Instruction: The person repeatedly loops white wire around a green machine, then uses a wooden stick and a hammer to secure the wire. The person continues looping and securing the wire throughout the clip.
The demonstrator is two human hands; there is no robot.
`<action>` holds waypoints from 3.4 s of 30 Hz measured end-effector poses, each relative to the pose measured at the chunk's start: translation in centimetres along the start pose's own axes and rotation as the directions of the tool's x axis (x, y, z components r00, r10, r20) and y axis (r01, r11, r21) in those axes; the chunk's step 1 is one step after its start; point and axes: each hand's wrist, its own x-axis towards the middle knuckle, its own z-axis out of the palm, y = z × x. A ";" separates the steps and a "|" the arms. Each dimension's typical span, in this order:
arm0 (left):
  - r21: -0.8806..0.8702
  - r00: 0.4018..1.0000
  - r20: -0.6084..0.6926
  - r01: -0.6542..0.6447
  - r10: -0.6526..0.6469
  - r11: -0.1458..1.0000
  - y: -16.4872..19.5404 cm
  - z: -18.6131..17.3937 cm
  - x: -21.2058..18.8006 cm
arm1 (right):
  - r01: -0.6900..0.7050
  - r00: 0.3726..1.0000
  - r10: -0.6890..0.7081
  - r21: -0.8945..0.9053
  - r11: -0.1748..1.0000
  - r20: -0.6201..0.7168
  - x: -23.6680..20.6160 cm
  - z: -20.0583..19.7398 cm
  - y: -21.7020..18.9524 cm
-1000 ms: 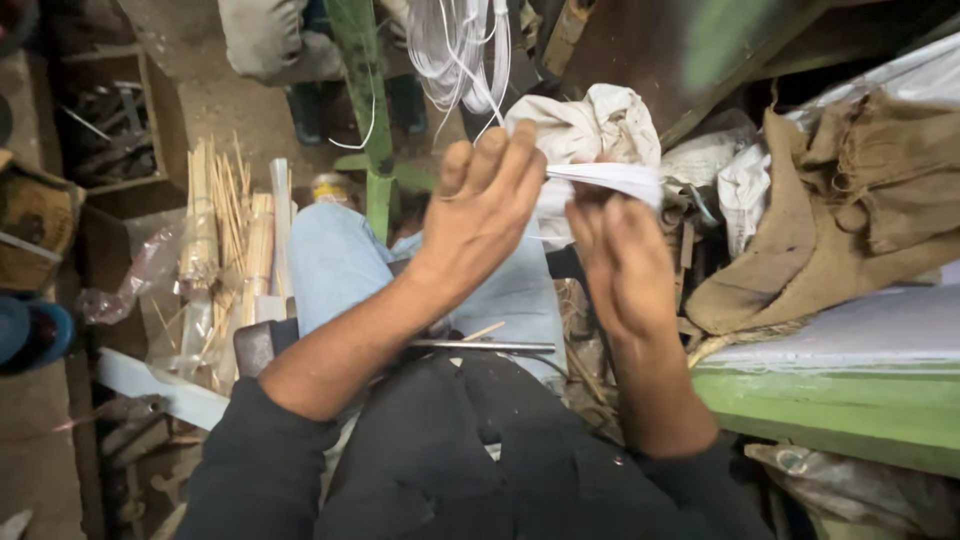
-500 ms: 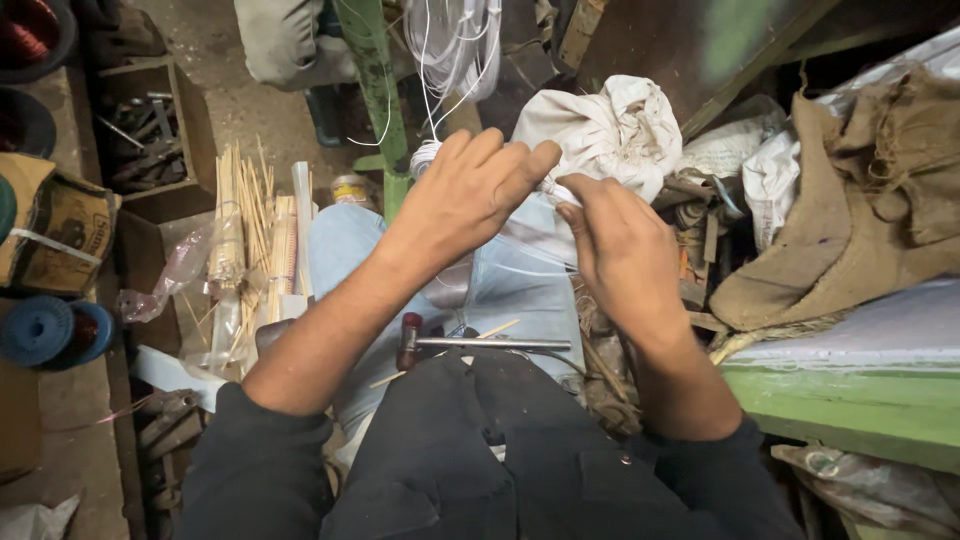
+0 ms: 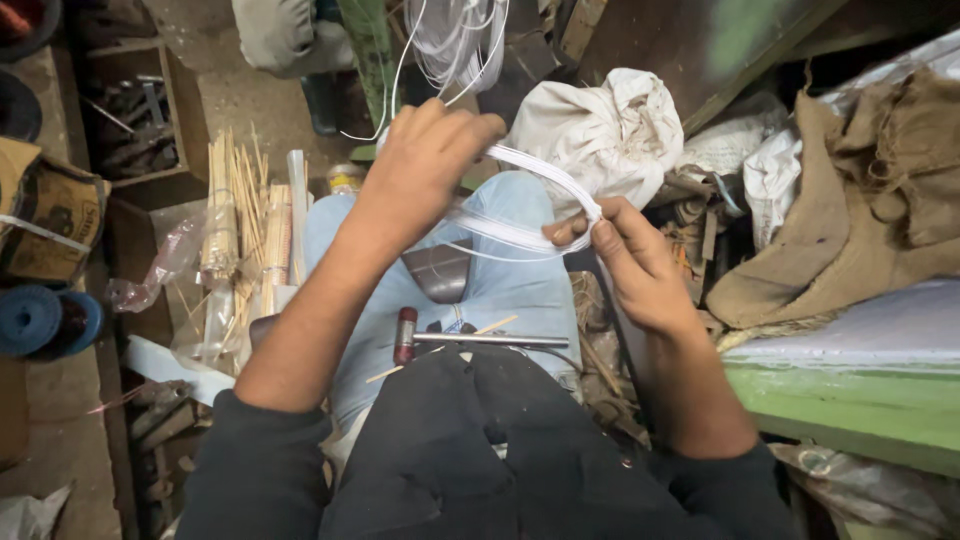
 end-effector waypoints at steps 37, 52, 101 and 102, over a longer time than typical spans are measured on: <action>-0.901 0.759 0.336 0.086 -0.558 -0.426 0.7 0.2 -10.3 | 0.062 0.949 0.291 0.979 0.196 -0.118 -2.6 5.6 10.4; -0.898 0.664 0.414 0.410 -0.623 -0.160 2.8 0.5 -8.9 | 0.672 0.737 -0.543 -0.514 0.533 0.402 9.7 6.2 -1.2; -0.893 0.907 0.292 0.372 -0.304 0.255 3.1 -2.3 -8.5 | 0.214 0.960 -0.264 -0.359 0.909 -0.095 7.3 9.1 5.2; -0.912 0.900 0.338 0.385 -0.274 0.140 3.4 -2.2 -8.2 | 0.230 0.959 -0.274 -0.367 0.901 -0.072 7.0 9.0 5.2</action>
